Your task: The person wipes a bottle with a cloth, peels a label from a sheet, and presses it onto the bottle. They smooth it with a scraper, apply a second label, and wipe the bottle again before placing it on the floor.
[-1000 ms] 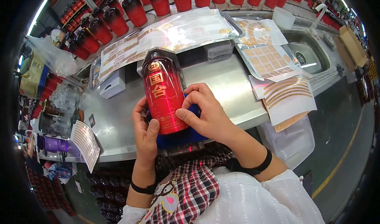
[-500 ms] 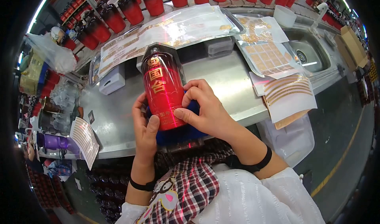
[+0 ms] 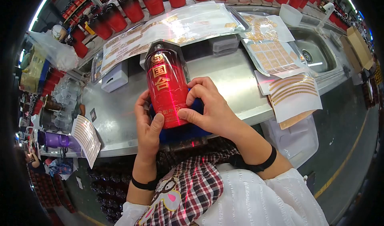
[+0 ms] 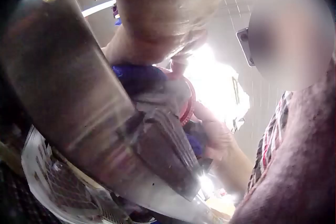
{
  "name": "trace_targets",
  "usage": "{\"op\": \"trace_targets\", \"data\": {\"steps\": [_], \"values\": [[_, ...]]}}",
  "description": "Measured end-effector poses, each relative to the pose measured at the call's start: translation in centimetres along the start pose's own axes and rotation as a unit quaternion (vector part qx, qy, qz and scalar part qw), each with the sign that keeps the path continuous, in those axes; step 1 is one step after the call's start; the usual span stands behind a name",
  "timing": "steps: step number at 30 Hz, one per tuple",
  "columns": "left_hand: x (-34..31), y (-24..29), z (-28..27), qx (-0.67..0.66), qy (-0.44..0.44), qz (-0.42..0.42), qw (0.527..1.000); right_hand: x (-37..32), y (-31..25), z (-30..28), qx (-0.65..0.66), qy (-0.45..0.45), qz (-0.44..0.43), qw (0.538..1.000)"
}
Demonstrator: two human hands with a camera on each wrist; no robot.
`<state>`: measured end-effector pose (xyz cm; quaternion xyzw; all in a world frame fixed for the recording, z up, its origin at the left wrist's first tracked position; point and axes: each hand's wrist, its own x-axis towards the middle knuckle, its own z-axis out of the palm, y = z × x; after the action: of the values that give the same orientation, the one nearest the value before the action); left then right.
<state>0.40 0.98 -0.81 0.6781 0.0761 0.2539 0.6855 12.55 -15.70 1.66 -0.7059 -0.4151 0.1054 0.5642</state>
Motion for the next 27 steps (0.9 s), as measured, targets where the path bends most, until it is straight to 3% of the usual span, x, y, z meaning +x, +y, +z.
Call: {"op": "trace_targets", "data": {"steps": [9, 12, 15, 16, 19, 20, 24, 27], "values": [[0.0, -0.1, 0.0, 0.002, -0.002, 0.009, 1.0, 0.0, 0.3, -0.3, -0.019, -0.011, -0.013, 1.0], [-0.1, 0.0, 0.2, 0.008, 0.001, 0.005, 1.0, -0.2, 0.2, -0.3, 0.007, 0.015, 0.019, 1.0], [-0.1, 0.1, 0.3, 0.02, 0.003, 0.007, 1.0, -0.9, 0.4, -1.0, -0.031, 0.198, -0.043, 0.979], [-0.2, 0.1, 0.4, 0.024, 0.004, 0.006, 1.0, -1.1, -1.5, -0.8, 0.053, 0.208, -0.002, 0.977], [0.0, 0.3, 0.7, 0.014, 0.007, 0.015, 1.0, -1.7, -3.7, -0.6, 0.033, 0.106, 0.004, 0.994], [-0.1, 0.2, 0.7, 0.002, 0.004, 0.014, 1.0, -1.8, -4.0, -0.5, 0.069, 0.055, 0.053, 0.995], [0.0, 0.2, 0.4, -0.036, -0.001, 0.007, 0.999, -2.3, -2.7, -0.5, 0.051, 0.097, 0.075, 0.991], [-0.1, 0.1, 0.2, -0.011, -0.007, 0.002, 1.0, -2.6, -1.8, -0.9, -0.139, 0.084, -0.099, 0.982]]}}
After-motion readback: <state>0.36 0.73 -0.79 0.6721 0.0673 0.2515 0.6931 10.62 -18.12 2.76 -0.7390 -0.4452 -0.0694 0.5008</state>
